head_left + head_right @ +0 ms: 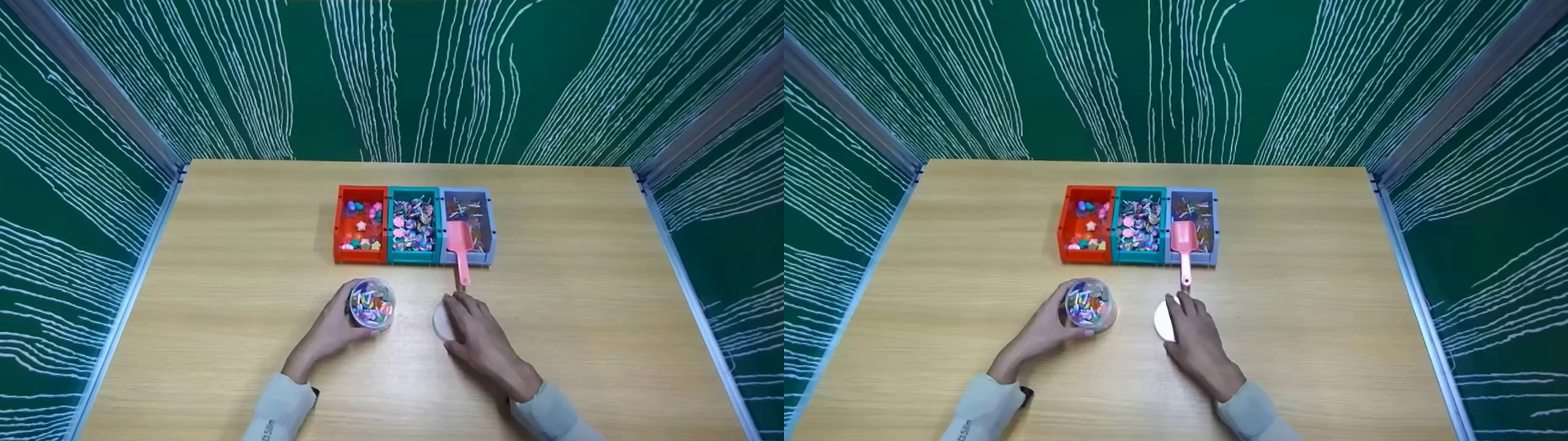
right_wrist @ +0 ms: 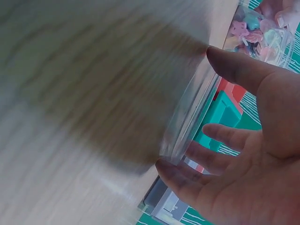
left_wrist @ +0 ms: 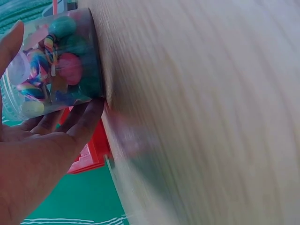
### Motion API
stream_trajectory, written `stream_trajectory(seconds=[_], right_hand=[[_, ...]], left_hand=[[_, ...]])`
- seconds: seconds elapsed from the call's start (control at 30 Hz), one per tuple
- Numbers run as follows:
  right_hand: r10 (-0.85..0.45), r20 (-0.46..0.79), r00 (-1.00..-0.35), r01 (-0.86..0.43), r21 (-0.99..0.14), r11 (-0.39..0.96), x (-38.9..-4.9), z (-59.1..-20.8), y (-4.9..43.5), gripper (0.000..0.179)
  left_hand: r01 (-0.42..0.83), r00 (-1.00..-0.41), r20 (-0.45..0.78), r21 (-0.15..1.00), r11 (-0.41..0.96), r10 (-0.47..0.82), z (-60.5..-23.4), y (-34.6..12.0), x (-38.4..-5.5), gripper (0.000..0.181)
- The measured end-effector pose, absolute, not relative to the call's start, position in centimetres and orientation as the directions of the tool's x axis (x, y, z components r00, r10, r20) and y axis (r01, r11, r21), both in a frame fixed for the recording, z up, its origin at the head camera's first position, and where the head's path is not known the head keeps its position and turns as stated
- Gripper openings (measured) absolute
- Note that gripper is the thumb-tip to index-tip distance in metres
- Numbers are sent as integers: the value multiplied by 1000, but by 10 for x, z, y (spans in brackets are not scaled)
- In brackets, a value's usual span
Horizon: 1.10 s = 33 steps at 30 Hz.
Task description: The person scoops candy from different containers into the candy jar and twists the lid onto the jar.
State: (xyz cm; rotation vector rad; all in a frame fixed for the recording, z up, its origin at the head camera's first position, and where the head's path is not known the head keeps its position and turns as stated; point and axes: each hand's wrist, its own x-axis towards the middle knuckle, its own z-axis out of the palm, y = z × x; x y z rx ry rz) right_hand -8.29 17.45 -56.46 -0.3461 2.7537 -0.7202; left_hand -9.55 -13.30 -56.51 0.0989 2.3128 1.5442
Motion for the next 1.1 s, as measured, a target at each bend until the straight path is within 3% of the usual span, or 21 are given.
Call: stream_trajectory(seconds=[0.33,1.1], right_hand=[[-282,-172,-944,-148,-543,826,-81,-543,174,91],[-381,-45,-923,-310,-498,810,-87,-501,166,96]], left_hand=[[-130,-925,-259,904,406,279,-564,-126,-95,99],[-85,-887,-265,899,429,379,-565,-92,-100,98]])
